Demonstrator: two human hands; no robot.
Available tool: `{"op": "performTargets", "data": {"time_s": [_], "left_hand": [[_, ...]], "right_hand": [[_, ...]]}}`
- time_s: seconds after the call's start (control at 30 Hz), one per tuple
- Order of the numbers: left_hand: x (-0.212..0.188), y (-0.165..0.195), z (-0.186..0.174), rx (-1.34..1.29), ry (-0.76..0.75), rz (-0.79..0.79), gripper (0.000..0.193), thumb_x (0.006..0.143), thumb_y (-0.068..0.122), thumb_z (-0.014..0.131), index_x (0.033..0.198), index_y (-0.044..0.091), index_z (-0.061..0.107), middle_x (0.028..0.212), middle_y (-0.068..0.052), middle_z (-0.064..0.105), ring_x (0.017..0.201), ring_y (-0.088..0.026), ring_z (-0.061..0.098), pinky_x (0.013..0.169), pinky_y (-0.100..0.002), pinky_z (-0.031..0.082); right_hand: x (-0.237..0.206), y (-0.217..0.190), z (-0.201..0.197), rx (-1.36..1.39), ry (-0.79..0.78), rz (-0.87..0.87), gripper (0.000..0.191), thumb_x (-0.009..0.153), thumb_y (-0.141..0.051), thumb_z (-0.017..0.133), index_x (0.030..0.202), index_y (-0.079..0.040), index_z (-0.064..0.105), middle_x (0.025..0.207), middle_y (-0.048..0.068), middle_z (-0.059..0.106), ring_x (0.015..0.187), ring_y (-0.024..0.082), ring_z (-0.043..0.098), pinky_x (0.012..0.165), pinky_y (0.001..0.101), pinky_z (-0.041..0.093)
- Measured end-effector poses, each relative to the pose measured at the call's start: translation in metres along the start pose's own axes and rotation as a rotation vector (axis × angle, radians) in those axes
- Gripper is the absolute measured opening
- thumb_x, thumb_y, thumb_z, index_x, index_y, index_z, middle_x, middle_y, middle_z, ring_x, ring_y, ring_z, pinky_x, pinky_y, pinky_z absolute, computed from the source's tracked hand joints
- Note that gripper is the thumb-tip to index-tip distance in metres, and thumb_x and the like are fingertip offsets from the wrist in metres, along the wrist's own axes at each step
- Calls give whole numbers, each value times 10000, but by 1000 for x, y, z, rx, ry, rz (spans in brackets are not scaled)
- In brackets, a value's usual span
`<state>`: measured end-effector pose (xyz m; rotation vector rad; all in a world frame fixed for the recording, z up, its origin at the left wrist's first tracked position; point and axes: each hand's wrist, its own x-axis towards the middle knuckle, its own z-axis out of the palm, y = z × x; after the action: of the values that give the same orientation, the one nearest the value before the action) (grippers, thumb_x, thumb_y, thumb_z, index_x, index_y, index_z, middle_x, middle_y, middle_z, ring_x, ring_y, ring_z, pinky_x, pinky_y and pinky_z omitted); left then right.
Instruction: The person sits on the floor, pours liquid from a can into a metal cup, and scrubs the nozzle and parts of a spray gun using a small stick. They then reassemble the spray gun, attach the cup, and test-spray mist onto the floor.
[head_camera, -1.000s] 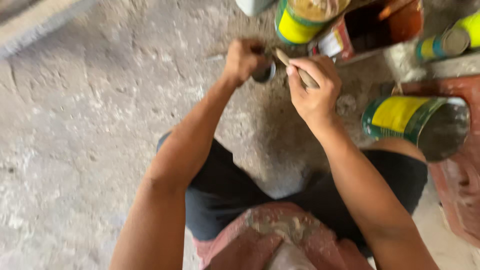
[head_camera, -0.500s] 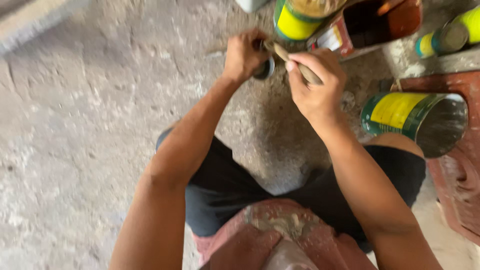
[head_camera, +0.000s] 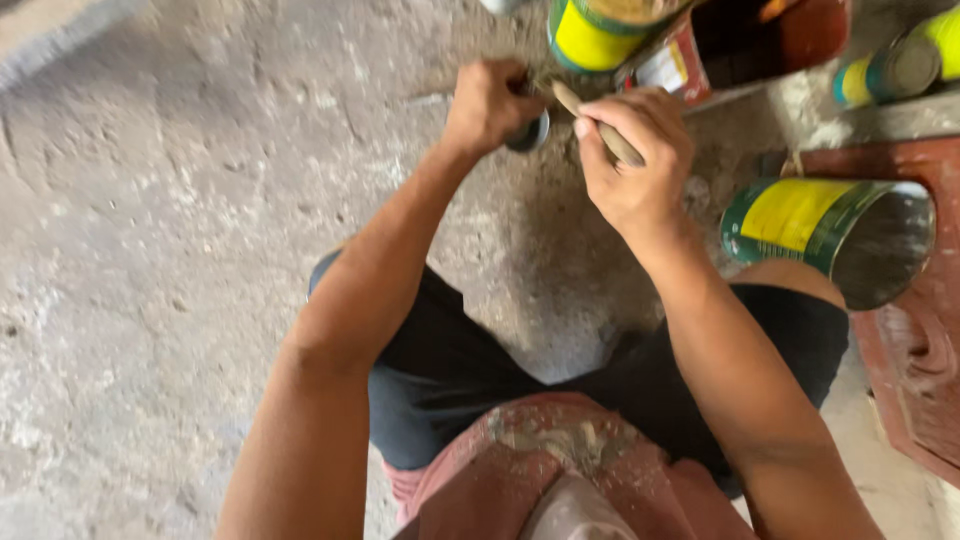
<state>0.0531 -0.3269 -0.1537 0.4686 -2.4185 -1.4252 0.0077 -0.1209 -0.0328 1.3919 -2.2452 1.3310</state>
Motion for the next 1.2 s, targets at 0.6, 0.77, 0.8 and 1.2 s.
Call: {"op": "performTargets", "data": {"time_s": [0.6, 0.77, 0.8, 1.2], "left_hand": [[4, -3, -2, 50, -43, 41, 283, 744, 205, 814, 813, -31, 674, 730, -243, 654, 648, -378, 664, 659, -447, 551], [2, -15, -7, 82, 57, 150, 190, 832, 85, 726, 1006, 7, 729, 889, -216, 725, 837, -396, 718, 735, -446, 566], [1, -16, -9, 89, 76, 162, 266, 812, 95, 749, 1063, 10, 724, 900, -227, 717, 845, -405, 710, 749, -452, 562], [-9, -19, -10, 125, 41, 170, 345, 808, 126, 783, 1125, 12, 708, 949, -233, 692, 893, -433, 678, 794, -473, 547]], "right_hand": [[-4, 21, 17, -71, -29, 21, 147, 965, 15, 807, 1071, -30, 717, 1040, 134, 726, 977, 343, 676, 894, 438, 545], [-16, 33, 32, -20, -107, 348, 111, 961, -79, 809, 1001, -48, 710, 949, 118, 721, 886, 309, 703, 766, 423, 553], [-17, 37, 39, -34, -131, 304, 110, 944, -80, 816, 975, -54, 715, 939, 117, 721, 882, 314, 701, 770, 430, 555], [-25, 58, 97, -58, -222, 242, 35, 903, -87, 765, 934, -85, 783, 859, 103, 767, 735, 222, 754, 673, 337, 591]]}}
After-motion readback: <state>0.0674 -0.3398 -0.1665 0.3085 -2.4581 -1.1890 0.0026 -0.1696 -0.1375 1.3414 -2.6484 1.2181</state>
